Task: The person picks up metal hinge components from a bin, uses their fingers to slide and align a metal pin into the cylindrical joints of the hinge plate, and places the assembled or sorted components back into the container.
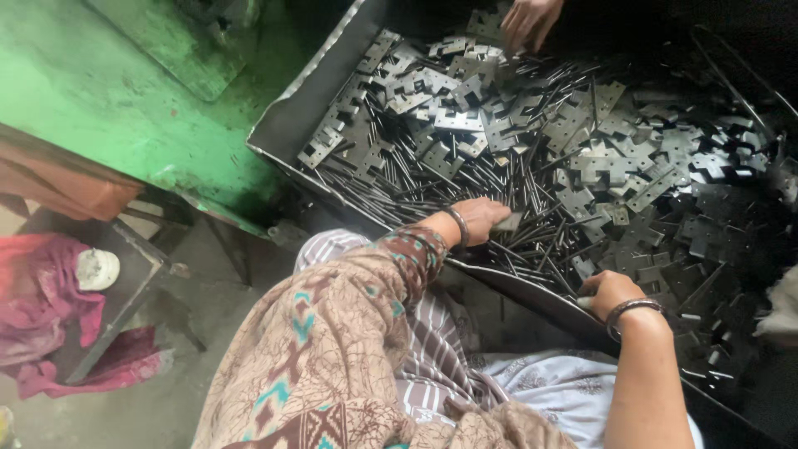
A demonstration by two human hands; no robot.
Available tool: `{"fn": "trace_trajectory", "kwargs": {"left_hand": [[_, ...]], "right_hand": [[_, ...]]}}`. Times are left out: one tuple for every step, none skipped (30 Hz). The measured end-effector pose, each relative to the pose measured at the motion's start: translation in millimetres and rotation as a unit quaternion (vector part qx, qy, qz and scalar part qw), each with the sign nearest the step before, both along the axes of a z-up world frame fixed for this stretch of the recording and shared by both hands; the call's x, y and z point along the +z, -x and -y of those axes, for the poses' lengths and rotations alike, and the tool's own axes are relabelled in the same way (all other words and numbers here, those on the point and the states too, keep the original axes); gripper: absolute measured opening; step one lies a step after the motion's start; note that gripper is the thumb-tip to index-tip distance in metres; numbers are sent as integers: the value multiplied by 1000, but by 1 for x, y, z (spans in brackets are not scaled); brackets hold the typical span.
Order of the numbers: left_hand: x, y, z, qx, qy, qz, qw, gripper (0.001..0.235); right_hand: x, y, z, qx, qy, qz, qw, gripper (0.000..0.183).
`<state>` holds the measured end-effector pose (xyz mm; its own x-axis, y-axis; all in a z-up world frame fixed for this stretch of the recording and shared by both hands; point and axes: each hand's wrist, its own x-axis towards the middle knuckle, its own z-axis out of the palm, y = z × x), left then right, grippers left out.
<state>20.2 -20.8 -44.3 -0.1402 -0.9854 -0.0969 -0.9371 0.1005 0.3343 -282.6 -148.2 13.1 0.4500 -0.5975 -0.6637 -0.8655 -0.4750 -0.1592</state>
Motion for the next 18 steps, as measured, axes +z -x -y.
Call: {"fn": "trace_trajectory", "kwargs": {"left_hand": [[-2, -1, 1, 78, 15, -155, 985, 24], [-3, -3, 4, 155, 31, -305, 939, 20], [-3, -2, 6, 155, 27, -302, 940, 20], [-2, -1, 9, 217, 73, -393, 891, 19], [1, 0, 11, 274, 118, -477, 827, 19], [4, 0, 10, 273, 115, -473, 830, 19], [6, 5, 8, 327, 111, -625, 700, 19], [8, 8, 5, 369, 101, -749, 540, 26], [11, 7, 3, 370, 99, -749, 540, 26], [14, 5, 0, 416, 101, -807, 407, 25], [17, 3, -3, 453, 103, -845, 264, 24], [18, 2, -5, 454, 104, -845, 264, 24], [20, 0, -7, 428, 98, -872, 219, 24], [21, -2, -9, 400, 91, -896, 173, 24], [22, -1, -12, 400, 92, -895, 172, 24], [23, 1, -16, 418, 85, -861, 277, 16], [26, 3, -20, 430, 75, -817, 378, 11], [31, 5, -23, 430, 75, -817, 377, 11]], "right_hand": [[-3, -2, 1, 7, 19, 1, 1000, 35], [-3, -4, 4, 5, 17, 7, 1000, 35], [-2, -3, 8, -4, 33, 18, 999, 36], [-2, -4, 9, -13, 49, 30, 998, 38], [2, -4, 10, -16, 46, 33, 998, 38], [8, -1, 15, -47, 27, 91, 994, 33], [16, 5, 19, -79, 9, 146, 986, 29], [21, 8, 21, -83, 7, 145, 986, 29], [26, 11, 23, -134, 6, 266, 955, 25], [28, 14, 23, -185, 7, 381, 906, 22], [27, 13, 22, -185, 6, 381, 906, 22], [23, 14, 18, -211, 17, 445, 870, 19], [19, 13, 15, -234, 28, 507, 829, 15], [14, 14, 12, -232, 27, 509, 829, 15], [10, 17, 7, -207, 57, 449, 867, 24], [9, 19, 4, -180, 87, 387, 900, 33], [10, 21, 1, -179, 87, 387, 901, 33], [12, 22, -3, -151, 100, 435, 882, 32]]}}
